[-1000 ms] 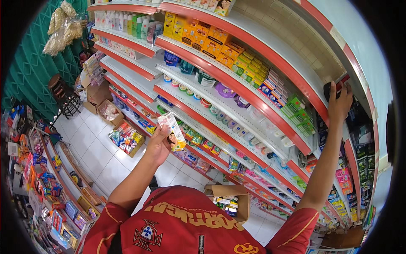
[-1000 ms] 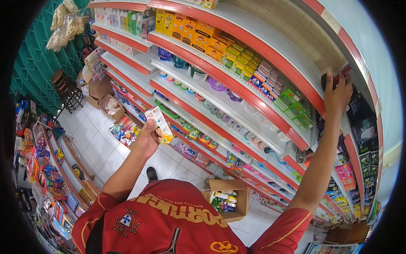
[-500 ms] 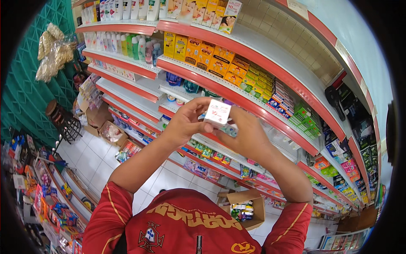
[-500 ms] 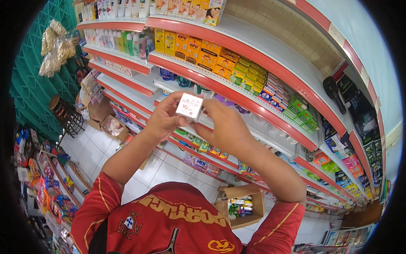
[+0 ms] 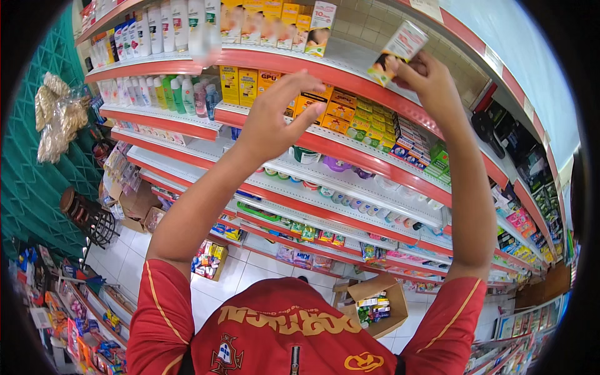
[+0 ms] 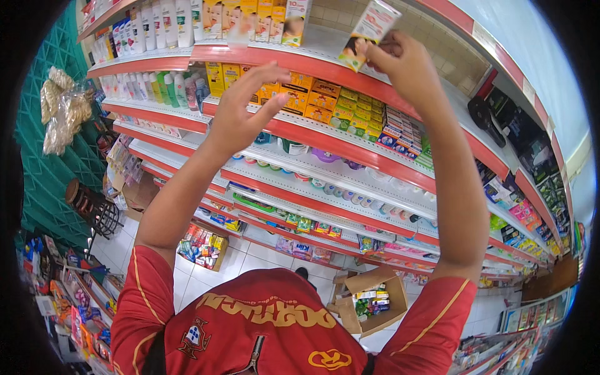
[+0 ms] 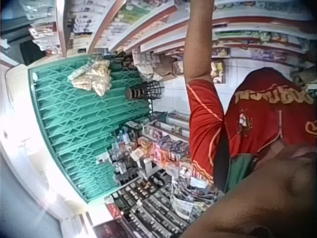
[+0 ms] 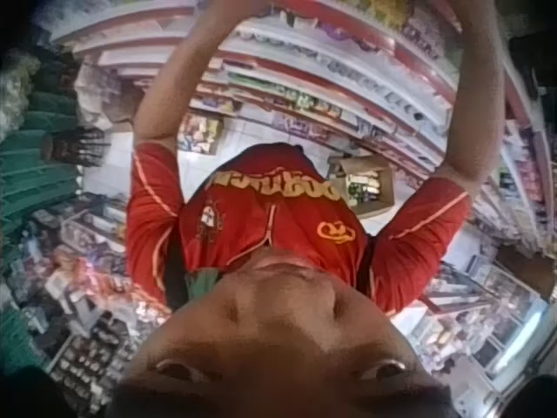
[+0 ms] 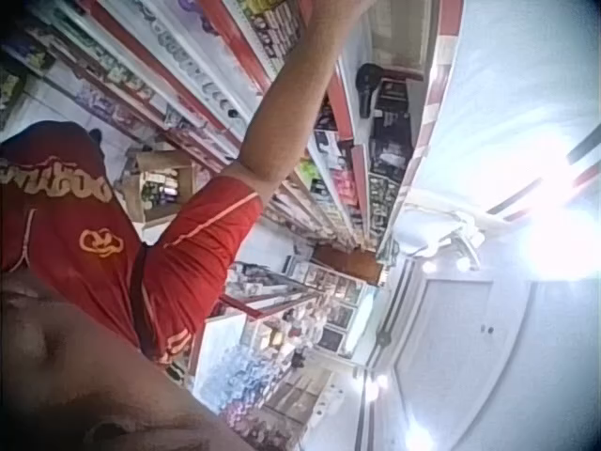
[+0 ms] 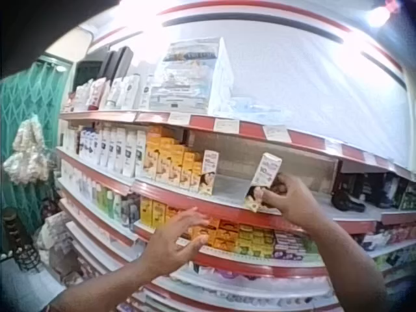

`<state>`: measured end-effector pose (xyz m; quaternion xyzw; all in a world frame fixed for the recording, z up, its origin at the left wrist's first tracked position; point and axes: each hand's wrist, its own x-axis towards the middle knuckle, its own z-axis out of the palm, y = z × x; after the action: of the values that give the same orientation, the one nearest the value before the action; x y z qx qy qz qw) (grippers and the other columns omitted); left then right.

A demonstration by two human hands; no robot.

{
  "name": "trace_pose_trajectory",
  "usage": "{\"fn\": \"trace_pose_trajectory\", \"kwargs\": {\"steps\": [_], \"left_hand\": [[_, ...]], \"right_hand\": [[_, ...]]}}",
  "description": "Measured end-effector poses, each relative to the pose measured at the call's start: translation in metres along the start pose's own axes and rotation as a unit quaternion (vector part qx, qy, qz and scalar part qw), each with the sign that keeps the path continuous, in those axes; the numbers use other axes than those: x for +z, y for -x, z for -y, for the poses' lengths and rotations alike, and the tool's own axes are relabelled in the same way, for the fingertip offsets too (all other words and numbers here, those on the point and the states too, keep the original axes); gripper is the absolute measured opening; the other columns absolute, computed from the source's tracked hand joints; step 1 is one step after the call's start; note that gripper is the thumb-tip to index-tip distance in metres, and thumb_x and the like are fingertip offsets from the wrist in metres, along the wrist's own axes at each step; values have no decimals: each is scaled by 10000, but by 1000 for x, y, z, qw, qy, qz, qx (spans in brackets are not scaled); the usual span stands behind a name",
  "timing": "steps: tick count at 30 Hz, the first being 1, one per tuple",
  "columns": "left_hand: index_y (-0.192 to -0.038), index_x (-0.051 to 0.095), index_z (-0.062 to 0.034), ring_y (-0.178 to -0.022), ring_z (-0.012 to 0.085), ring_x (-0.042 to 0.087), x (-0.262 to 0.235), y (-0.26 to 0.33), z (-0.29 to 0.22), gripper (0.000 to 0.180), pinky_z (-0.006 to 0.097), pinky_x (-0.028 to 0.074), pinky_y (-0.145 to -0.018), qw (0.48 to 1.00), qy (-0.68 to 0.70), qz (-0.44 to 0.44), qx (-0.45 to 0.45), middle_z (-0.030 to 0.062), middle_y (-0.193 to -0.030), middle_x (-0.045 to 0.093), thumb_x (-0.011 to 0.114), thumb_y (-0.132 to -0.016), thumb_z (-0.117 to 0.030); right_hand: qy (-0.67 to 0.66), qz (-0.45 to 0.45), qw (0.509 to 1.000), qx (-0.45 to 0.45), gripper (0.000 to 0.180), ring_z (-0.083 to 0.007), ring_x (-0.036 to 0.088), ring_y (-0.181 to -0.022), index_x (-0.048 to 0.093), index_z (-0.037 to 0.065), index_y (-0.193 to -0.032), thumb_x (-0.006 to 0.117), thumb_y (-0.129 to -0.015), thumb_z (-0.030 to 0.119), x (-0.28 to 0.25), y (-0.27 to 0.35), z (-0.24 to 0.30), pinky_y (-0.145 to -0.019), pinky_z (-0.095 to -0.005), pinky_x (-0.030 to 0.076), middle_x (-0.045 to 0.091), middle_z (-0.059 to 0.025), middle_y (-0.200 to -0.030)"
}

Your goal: The recorder takes products from a floor box, scans them with a handheld device, and places them onto the store shelves.

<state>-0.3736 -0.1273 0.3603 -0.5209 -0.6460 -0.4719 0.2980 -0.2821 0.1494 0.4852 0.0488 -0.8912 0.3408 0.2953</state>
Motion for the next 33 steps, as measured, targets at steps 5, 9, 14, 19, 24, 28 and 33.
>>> {"fn": "trace_pose_trajectory", "kwargs": {"steps": [5, 9, 14, 19, 24, 28, 33], "left_hand": [[-1540, 388, -62, -1513, 367, 323, 27, -37, 37, 787, 506, 314, -1198, 975, -214, -34, 41, 175, -1597, 394, 665, -953, -509], [-1623, 203, -76, -1572, 389, 133, 40, -62, 63, 1016, 603, 139, -1234, 953, -293, -57, 43, 160, -1693, 199, 631, -908, -657], [-1651, 59, -108, -1582, 407, -3, 40, -75, 86, 1175, 721, -12, -1177, 935, -352, -47, 15, 126, -1728, 62, 555, -847, -807], [-1652, 133, -146, -1583, 404, 6, 45, -74, 88, 1156, 721, 0, -1180, 920, -390, -38, 6, 129, -1728, 59, 518, -823, -855], [-1650, 169, -174, -1580, 415, 18, 47, -76, 83, 1138, 716, 4, -1184, 921, -389, -29, -4, 141, -1725, 71, 523, -813, -859], [-1650, 179, -185, -1579, 421, 16, 44, -74, 85, 1127, 715, 5, -1184, 920, -390, -22, -11, 165, -1720, 79, 545, -813, -845], [-1649, 185, -182, -1578, 428, 12, 45, -74, 85, 1123, 710, 5, -1185, 927, -373, -37, 2, 191, -1713, 92, 563, -815, -832]], "right_hand": [[27, 67, 996, 53, 629, -192, 723, -960, 577, -33, -1295, 759, -913, 431, 5, -70, -30, -895, -305, 581, 720, -163, -1106], [14, 125, 990, 65, 702, -219, 720, -999, 520, -29, -1345, 773, -900, 452, 29, -116, -56, -904, -319, 588, 708, -170, -1145], [-51, 210, 975, 55, 737, -229, 727, -995, 485, -27, -1372, 823, -869, 393, 56, -158, -60, -886, -331, 602, 694, -207, -1185], [-68, 311, 947, 34, 723, -191, 669, -1135, 452, 26, -1453, 814, -876, 271, 51, -184, -69, -999, -333, 548, 689, -138, -1231], [-75, 361, 929, 11, 676, -142, 620, -1185, 483, 96, -1473, 796, -880, 182, 56, -207, -99, -1005, -306, 505, 687, -78, -1271], [-80, 359, 929, 25, 621, -95, 617, -1088, 525, 119, -1452, 786, -890, 169, 67, -203, -94, -926, -260, 483, 701, -43, -1259], [-86, 356, 930, 3, 603, -72, 607, -1023, 526, 112, -1456, 765, -903, 142, 73, -203, -96, -884, -238, 465, 720, -24, -1210]]}}
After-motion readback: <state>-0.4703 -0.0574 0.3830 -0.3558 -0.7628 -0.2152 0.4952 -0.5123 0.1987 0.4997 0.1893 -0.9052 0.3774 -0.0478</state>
